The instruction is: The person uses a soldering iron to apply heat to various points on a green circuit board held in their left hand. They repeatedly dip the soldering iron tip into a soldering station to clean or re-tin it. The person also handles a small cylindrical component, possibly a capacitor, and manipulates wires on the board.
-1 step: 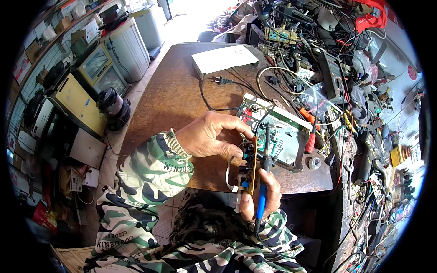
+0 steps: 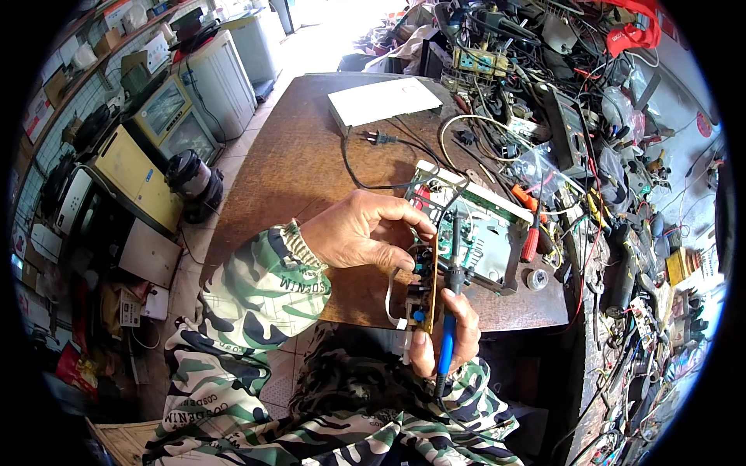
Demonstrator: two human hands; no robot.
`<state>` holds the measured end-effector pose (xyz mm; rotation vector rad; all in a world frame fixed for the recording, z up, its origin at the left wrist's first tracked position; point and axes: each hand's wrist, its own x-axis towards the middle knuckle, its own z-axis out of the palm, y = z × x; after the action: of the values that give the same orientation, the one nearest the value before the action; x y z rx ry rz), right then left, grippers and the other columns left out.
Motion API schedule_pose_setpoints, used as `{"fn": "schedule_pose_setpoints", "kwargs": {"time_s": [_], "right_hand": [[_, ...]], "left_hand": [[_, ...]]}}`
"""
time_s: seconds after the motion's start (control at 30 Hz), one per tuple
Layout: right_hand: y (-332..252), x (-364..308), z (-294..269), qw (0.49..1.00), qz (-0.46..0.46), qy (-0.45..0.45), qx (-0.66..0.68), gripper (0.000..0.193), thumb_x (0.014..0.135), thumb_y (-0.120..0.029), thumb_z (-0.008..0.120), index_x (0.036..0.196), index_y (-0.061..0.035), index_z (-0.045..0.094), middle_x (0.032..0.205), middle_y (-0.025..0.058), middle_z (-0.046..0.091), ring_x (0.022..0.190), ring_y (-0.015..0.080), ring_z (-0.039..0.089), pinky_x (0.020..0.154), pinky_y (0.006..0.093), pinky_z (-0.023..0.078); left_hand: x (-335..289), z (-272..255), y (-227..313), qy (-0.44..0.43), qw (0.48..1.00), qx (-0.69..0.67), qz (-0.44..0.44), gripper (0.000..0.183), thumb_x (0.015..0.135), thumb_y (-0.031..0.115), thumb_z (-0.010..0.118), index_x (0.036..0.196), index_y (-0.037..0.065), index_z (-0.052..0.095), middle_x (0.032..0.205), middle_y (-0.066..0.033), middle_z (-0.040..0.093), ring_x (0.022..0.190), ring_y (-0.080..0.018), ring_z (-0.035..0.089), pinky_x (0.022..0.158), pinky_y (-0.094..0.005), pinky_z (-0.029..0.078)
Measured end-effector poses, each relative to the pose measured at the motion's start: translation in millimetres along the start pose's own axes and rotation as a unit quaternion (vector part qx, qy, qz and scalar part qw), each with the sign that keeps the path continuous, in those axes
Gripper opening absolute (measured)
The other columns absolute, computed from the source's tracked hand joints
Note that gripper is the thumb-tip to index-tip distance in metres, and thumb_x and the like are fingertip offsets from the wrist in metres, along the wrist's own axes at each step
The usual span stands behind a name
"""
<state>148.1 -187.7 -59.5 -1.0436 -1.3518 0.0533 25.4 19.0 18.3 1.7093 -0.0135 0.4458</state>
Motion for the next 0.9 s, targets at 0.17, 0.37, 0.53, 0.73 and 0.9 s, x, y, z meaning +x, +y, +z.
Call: {"fn": "schedule_pose_setpoints", "kwargs": {"time_s": [0.17,0.37,0.53,0.73,0.9], "right_hand": [[-4.0,5.7,-3.6,1.000,-0.018,-0.003,-0.008,0.055,0.086,-0.019,0.070,0.130,0.0095,0.052,0.116,0.0336,0.067,0.098,0.0404,0.071,0.086,0.0440,0.057],[-5.4,3.2,-2.7,1.000,-0.006,-0.001,0.007,0.054,0.086,-0.018,0.069,0.129,0.0102,0.053,0.114,0.0336,0.067,0.098,0.0398,0.072,0.086,0.0436,0.058],[-5.7,2.5,-7.0,1.000,0.001,-0.020,0.005,0.054,0.085,-0.017,0.070,0.129,0.0092,0.053,0.116,0.0328,0.067,0.097,0.0386,0.072,0.085,0.0427,0.058],[-7.0,7.1,-9.0,1.000,0.002,-0.020,0.007,0.054,0.085,-0.017,0.070,0.130,0.0081,0.054,0.118,0.0323,0.067,0.097,0.0377,0.072,0.085,0.0411,0.058],[-1.4,5.0,-7.0,1.000,-0.010,-0.004,0.021,0.057,0.083,-0.015,0.072,0.131,0.0080,0.054,0.116,0.0307,0.067,0.094,0.0364,0.072,0.083,0.0404,0.057]], "left_hand": [[-1.4,-6.0,-1.0,-0.024,0.998,-0.032,-0.058,0.046,0.081,0.002,0.084,0.124,-0.001,0.068,0.123,-0.0097,0.066,0.116,-0.0185,0.064,0.101,-0.0316,0.053],[1.4,-11.3,-11.5,-0.037,0.999,-0.006,-0.034,0.046,0.078,0.010,0.088,0.120,0.002,0.071,0.118,-0.0092,0.069,0.114,-0.0191,0.063,0.101,-0.0339,0.050],[0.1,-14.9,-15.2,-0.056,0.993,-0.048,-0.096,0.045,0.079,0.007,0.088,0.120,0.000,0.069,0.116,-0.0075,0.069,0.113,-0.0172,0.064,0.099,-0.0324,0.052],[0.1,-13.5,-14.0,-0.051,0.992,-0.060,-0.095,0.045,0.081,0.007,0.086,0.121,-0.001,0.070,0.115,-0.0078,0.071,0.107,-0.0160,0.066,0.095,-0.0313,0.055],[-0.2,-14.5,-17.1,-0.040,0.996,-0.016,-0.076,0.043,0.080,0.013,0.088,0.118,0.001,0.073,0.115,-0.0087,0.071,0.110,-0.0175,0.065,0.098,-0.0324,0.052]]}}
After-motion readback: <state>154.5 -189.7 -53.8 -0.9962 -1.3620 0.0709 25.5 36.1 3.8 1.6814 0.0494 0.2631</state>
